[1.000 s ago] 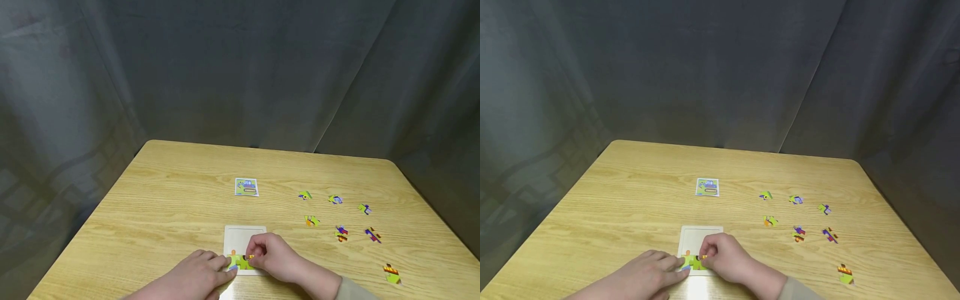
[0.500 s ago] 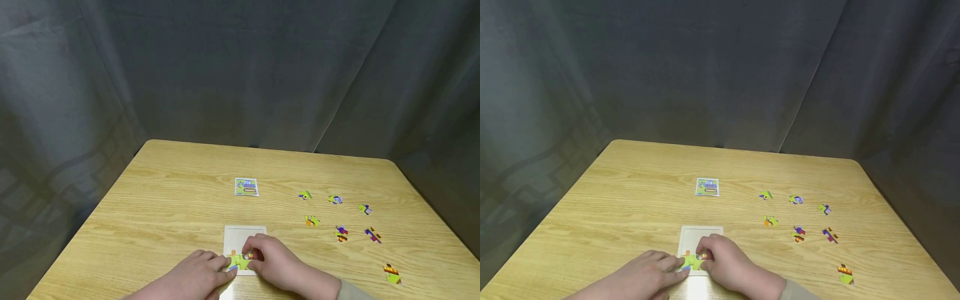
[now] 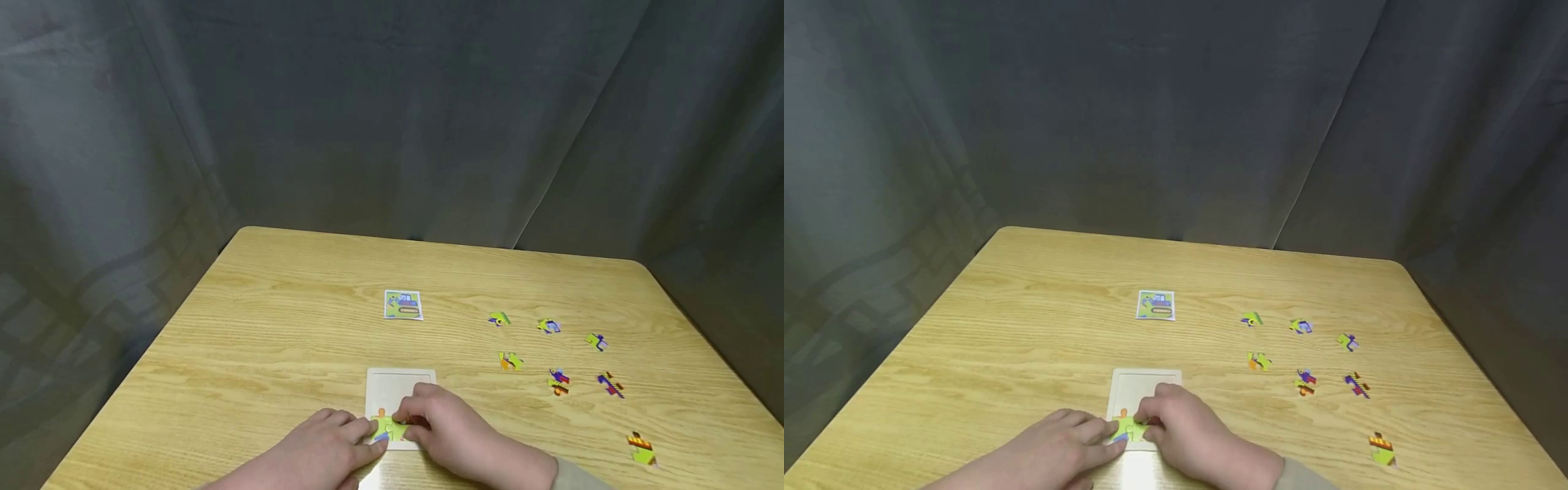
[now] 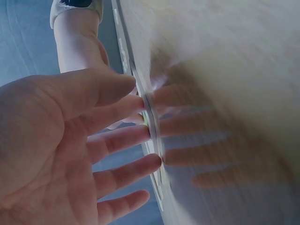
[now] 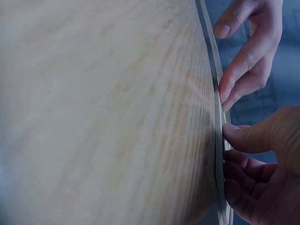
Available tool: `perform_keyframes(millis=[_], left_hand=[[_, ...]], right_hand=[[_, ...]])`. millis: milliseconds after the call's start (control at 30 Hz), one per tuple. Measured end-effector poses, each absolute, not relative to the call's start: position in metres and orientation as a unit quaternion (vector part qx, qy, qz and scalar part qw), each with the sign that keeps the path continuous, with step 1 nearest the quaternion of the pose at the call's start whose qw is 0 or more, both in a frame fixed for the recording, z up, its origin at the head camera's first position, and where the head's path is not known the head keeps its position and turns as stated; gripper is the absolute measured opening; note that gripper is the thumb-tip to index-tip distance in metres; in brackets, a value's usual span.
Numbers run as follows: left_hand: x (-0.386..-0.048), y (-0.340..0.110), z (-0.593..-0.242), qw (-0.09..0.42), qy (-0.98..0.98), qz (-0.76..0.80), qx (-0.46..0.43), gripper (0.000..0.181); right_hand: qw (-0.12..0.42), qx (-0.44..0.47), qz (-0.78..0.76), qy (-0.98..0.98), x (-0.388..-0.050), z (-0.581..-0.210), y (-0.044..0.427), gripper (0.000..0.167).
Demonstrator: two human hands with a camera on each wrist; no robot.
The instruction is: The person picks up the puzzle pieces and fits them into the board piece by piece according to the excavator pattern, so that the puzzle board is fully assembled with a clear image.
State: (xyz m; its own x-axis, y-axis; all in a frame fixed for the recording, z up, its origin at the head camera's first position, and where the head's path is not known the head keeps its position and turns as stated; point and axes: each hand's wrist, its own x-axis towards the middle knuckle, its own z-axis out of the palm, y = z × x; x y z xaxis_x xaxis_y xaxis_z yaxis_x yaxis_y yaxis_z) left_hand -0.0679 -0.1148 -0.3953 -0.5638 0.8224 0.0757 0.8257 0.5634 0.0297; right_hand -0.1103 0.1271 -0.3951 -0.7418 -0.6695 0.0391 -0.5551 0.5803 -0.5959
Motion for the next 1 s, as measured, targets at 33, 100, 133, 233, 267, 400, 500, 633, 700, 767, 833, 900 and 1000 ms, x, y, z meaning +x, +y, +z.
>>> perform_keyframes(millis=[33,100,133,233,267,400,500,633,700,767,833,900,1000], left_hand=[[-0.068,-0.115,-0.395,0.03,-0.883,-0.03,-0.468,0.047],[-0.068,-0.114,-0.395,0.035,-0.881,-0.03,-0.471,0.046],[-0.068,-0.113,-0.395,0.035,-0.88,-0.031,-0.473,0.045],[-0.068,-0.111,-0.395,0.039,-0.874,-0.027,-0.483,0.042],[-0.069,-0.111,-0.395,0.041,-0.872,-0.025,-0.487,0.041],[-0.071,-0.108,-0.394,0.058,-0.865,-0.022,-0.498,0.038],[-0.072,-0.105,-0.393,0.078,-0.86,-0.026,-0.504,0.034],[-0.073,-0.1,-0.393,0.097,-0.857,-0.022,-0.506,0.03],[-0.074,-0.099,-0.393,0.099,-0.857,-0.022,-0.505,0.029],[-0.074,-0.099,-0.394,0.104,-0.856,-0.019,-0.506,0.029],[-0.074,-0.099,-0.396,0.109,-0.854,-0.024,-0.509,0.029],[-0.074,-0.1,-0.397,0.113,-0.852,-0.025,-0.51,0.029],[-0.075,-0.101,-0.398,0.112,-0.852,-0.024,-0.512,0.029]], right_hand=[[0.093,-0.349,-0.295,0.884,-0.11,-0.395,0.127,0.018],[0.092,-0.352,-0.29,0.885,-0.108,-0.395,0.128,0.017],[0.091,-0.352,-0.29,0.885,-0.108,-0.395,0.128,0.017],[0.09,-0.348,-0.297,0.885,-0.108,-0.395,0.128,0.017],[0.089,-0.346,-0.301,0.884,-0.109,-0.395,0.128,0.017],[0.092,-0.342,-0.314,0.881,-0.11,-0.395,0.128,0.018],[0.109,-0.34,-0.335,0.872,-0.111,-0.394,0.131,0.019],[0.148,-0.31,-0.391,0.854,-0.117,-0.386,0.144,0.02],[0.154,-0.286,-0.417,0.849,-0.122,-0.377,0.159,0.02],[0.14,-0.269,-0.427,0.852,-0.127,-0.364,0.18,0.019],[0.112,-0.259,-0.422,0.862,-0.132,-0.35,0.206,0.018],[0.084,-0.253,-0.415,0.87,-0.134,-0.338,0.234,0.017],[0.049,-0.247,-0.387,0.887,-0.133,-0.33,0.277,0.015]])
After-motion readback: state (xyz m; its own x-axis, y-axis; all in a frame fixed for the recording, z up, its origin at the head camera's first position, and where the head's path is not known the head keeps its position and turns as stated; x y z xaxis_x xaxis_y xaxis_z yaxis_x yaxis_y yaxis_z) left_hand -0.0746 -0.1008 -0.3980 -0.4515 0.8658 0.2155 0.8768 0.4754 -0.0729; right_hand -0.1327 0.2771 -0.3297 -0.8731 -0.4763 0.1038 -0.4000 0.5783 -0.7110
